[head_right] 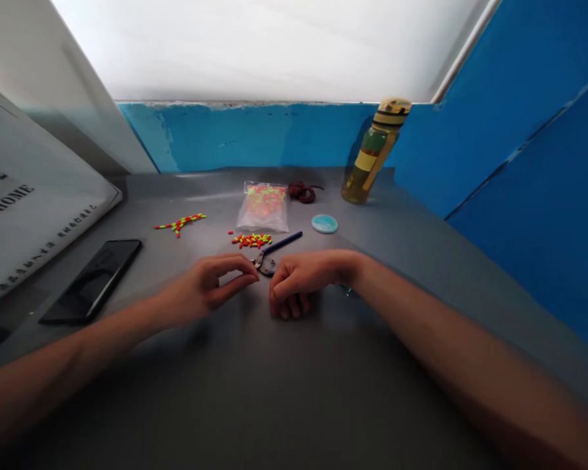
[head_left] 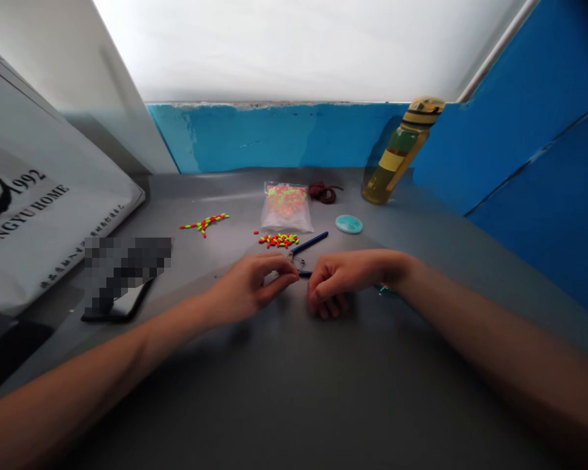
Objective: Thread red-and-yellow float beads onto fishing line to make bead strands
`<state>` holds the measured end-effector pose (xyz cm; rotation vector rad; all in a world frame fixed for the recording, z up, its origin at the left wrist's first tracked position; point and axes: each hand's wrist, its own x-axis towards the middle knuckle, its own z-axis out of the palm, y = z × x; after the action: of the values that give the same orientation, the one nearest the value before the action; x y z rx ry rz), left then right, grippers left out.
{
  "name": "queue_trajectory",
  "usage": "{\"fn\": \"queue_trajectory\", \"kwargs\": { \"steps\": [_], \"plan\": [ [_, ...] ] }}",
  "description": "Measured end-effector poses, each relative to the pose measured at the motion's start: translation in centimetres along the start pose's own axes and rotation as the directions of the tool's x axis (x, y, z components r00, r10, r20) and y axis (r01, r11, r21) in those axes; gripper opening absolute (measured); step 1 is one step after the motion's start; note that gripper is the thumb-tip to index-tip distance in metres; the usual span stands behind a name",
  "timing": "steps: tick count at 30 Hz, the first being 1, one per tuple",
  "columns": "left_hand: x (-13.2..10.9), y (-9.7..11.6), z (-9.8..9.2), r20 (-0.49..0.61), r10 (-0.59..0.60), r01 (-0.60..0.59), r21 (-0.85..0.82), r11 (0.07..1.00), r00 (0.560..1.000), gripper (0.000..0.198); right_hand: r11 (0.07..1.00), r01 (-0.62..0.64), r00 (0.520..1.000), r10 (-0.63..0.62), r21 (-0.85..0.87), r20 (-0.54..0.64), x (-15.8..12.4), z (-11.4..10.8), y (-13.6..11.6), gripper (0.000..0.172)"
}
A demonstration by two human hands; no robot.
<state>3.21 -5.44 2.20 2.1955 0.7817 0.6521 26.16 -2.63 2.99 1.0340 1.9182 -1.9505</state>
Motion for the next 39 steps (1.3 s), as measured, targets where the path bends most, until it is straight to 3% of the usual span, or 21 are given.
{"fn": "queue_trajectory", "kwargs": {
  "steps": [5,7,19,30,34,39],
  "plan": [
    [-0.1,0.1,-0.5,0.136,0.108,-0.113,0.036,0.993,0.985,0.025,1.000,0.003,1.000,-0.003,0.003,0.003,0.0,0.0,0.1,0.024],
    [-0.1,0.0,-0.4,0.178,0.130,-0.135,0.018,0.991,0.976,0.016,1.000,0.007,1.000,-0.007,0.007,0.006,0.0,0.0,0.1,0.023],
    [0.1,0.6,-0.4,0.097,-0.048,0.055,-0.070,0.996,0.994,0.014,1.000,0.015,1.000,-0.015,-0.005,0.014,0.0,-0.1,0.1,0.024],
    [0.8,-0.5,-0.9,-0.099,-0.267,0.256,-0.111,0.960,0.959,0.020,1.000,0.004,1.000,-0.004,0.006,0.026,0.0,-0.2,0.3,0.022],
    [0.9,-1.1,-0.9,-0.210,-0.310,0.294,-0.103,0.950,0.927,0.020,1.000,-0.009,1.000,0.009,0.004,0.025,-0.1,-0.2,0.1,0.021],
    [1.2,-1.7,-1.0,-0.335,-0.374,0.301,-0.250,0.920,0.865,0.017,1.000,-0.023,0.999,0.023,-0.008,0.028,-0.1,-0.2,0.0,0.020]
  ]
}}
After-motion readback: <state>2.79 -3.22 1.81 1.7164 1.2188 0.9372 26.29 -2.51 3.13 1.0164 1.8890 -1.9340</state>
